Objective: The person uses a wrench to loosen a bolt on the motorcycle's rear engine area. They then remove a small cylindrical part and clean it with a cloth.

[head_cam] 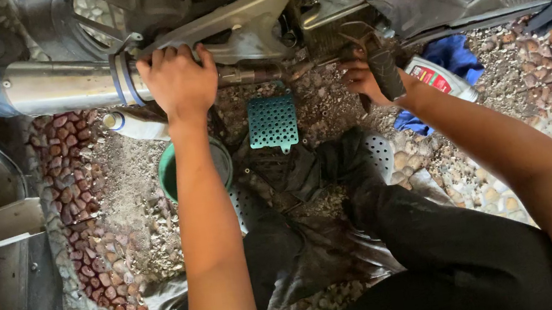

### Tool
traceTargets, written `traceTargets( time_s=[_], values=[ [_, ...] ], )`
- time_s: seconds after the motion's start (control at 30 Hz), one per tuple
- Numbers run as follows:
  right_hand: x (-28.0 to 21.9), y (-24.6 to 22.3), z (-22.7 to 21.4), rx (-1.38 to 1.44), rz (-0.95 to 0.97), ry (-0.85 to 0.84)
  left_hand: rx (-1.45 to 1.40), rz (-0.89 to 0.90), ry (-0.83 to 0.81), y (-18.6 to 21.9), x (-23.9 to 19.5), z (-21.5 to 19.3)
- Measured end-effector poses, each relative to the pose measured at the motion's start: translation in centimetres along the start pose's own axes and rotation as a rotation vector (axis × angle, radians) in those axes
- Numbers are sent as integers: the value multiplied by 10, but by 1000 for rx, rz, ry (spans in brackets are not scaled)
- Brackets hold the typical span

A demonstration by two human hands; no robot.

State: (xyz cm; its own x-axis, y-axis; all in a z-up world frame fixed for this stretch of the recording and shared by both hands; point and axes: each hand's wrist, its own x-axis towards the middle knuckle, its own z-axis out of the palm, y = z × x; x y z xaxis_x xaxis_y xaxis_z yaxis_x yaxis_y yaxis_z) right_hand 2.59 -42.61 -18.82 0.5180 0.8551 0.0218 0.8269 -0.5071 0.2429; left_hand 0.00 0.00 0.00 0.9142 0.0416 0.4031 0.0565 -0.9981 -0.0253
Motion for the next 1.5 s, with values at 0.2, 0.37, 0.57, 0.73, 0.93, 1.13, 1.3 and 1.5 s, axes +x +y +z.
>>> traceTargets(
  time_s=[0.2,0.37,0.57,0.73,0.93,1.13,1.3,1.5],
  values=[
    [24,-12,-104,159,-76,108,-1,-14,-10,0,1,0],
    [54,-18,-162,811,504,132,-16,10,57,-1,-2,3],
    [33,-11,-85,-59,-8,123,-23,-3,48,0,0,2],
    [22,-17,-44,142,-12,160,-46,5,61,0,-1,3],
    [39,-14,-89,53,-20,247,-35,3,76,-1,1,2],
    [51,-7,-39,544,200,469,-42,11,63,1,-3,2],
    [49,-19,-80,130,59,378,-38,4,63,0,-1,3],
    [37,-29,-48,148,135,15,-23,5,77,0,-1,3]
  ],
)
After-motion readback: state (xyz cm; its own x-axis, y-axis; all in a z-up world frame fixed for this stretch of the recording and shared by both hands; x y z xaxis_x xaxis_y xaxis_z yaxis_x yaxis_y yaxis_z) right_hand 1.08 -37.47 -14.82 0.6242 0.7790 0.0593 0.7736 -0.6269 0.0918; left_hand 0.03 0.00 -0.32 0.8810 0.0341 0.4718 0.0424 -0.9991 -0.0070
